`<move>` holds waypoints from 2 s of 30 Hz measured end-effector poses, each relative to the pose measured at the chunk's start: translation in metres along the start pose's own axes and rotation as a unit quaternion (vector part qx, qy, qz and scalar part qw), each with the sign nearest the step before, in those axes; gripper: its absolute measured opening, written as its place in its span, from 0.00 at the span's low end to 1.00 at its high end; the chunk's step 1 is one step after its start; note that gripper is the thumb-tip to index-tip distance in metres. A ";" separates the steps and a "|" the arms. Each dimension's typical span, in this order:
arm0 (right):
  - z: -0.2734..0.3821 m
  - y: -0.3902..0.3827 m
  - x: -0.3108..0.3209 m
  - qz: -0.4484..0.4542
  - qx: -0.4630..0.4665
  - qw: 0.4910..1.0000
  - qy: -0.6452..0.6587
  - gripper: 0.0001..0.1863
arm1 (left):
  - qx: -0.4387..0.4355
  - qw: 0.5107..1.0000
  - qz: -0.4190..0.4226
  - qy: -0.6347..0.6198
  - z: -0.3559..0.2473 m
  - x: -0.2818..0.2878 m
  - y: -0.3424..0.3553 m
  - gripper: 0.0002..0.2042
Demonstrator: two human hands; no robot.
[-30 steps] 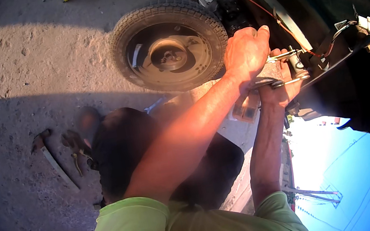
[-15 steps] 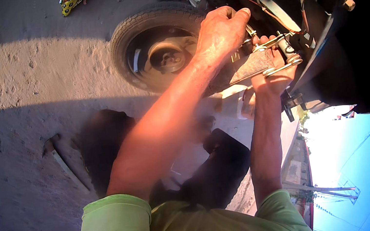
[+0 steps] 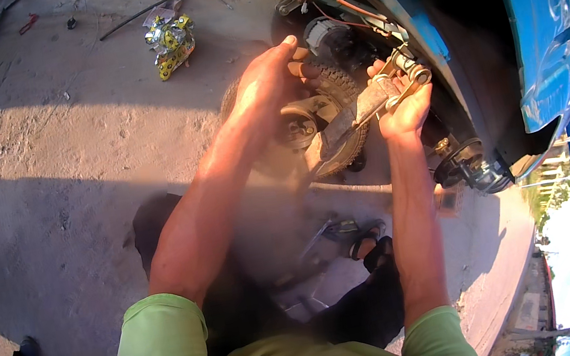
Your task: The person disassembles and reassembles parts of a vehicle axle by hand while sitting on the ground, handling a leaf spring, brake components, and various fasteners.
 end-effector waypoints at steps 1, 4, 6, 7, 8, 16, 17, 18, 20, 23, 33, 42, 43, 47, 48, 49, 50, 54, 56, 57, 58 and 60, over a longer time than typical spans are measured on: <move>0.001 0.000 0.001 -0.005 -0.006 1.000 0.004 0.34 | -0.006 1.000 -0.005 0.015 0.003 0.002 0.000 0.20; -0.001 -0.002 0.003 -0.009 0.010 1.000 0.017 0.32 | -0.023 0.999 -0.008 0.041 0.014 0.009 0.005 0.18; -0.002 0.000 0.005 -0.005 0.013 0.999 0.030 0.31 | -0.029 0.998 0.002 0.052 0.017 0.009 0.003 0.18; -0.003 0.001 0.006 -0.003 0.008 0.999 0.037 0.30 | -0.031 0.998 0.007 0.058 0.017 0.007 0.002 0.17; -0.004 0.004 0.006 0.000 0.003 0.999 0.045 0.30 | -0.037 0.997 0.006 0.070 0.015 0.004 0.002 0.17; -0.001 0.008 0.004 0.027 0.008 0.999 0.039 0.29 | -0.067 0.988 -0.011 0.138 0.013 -0.011 -0.007 0.13; 0.003 0.013 0.010 0.056 -0.019 0.997 0.055 0.29 | -0.067 0.988 0.022 0.135 0.016 -0.017 0.000 0.12; -0.003 0.011 0.016 0.039 -0.034 0.997 0.049 0.28 | -0.068 0.987 0.012 0.147 0.018 -0.017 0.002 0.12; -0.011 0.002 0.014 0.019 -0.041 0.998 0.043 0.28 | -0.051 0.987 -0.005 0.155 0.021 -0.006 -0.007 0.12; -0.008 -0.008 0.007 0.000 -0.035 0.999 0.029 0.29 | -0.043 0.987 -0.015 0.154 0.025 -0.005 -0.015 0.12; -0.011 0.009 0.011 -0.009 -0.007 1.000 0.009 0.31 | -0.071 0.981 -0.007 0.180 0.018 -0.011 -0.008 0.12; -0.019 0.013 0.021 0.011 0.004 1.000 0.007 0.34 | -0.080 0.974 -0.013 0.213 0.022 -0.012 -0.010 0.12; -0.019 0.013 0.021 0.009 0.001 1.000 0.005 0.34 | -0.078 0.973 -0.015 0.215 0.023 -0.012 -0.010 0.12; -0.020 0.014 0.024 0.034 0.015 0.999 0.033 0.33 | -0.078 0.971 -0.011 0.225 0.027 -0.011 -0.009 0.12; -0.017 0.013 0.022 0.034 0.022 0.999 0.022 0.33 | -0.079 0.970 -0.006 0.230 0.024 -0.015 -0.011 0.14; -0.015 0.011 0.018 0.033 0.028 0.999 0.011 0.33 | -0.092 0.970 -0.033 0.222 0.017 -0.012 -0.014 0.17; -0.013 0.010 0.015 0.033 0.035 0.999 -0.001 0.33 | -0.105 0.970 -0.061 0.213 0.009 -0.005 -0.020 0.22; -0.027 0.012 0.012 0.034 0.043 0.998 0.010 0.31 | -0.226 0.934 -0.200 0.192 -0.082 0.041 -0.057 0.42; -0.021 0.007 0.009 -0.005 0.029 0.999 -0.021 0.33 | -0.280 0.900 -0.257 0.213 -0.138 0.052 -0.076 0.42; -0.022 0.014 0.017 0.007 0.044 0.999 -0.006 0.33 | -0.323 0.881 -0.244 0.243 -0.171 0.047 -0.081 0.42; -0.022 0.028 0.034 0.036 0.073 0.996 0.020 0.34 | -0.379 0.866 -0.213 0.248 -0.196 0.026 -0.096 0.39; -0.023 0.016 0.018 -0.003 0.007 1.000 0.030 0.35 | -0.446 0.841 -0.162 0.259 -0.265 0.058 -0.088 0.39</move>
Point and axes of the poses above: each hand's wrist, its own y-axis towards the middle knuckle, its own x-axis out of the back of the hand, z = x × y, the point moved 6 cm from there along y, towards the middle knuckle, and after that the axes turned 10 degrees about x, right-handed, at the moved point
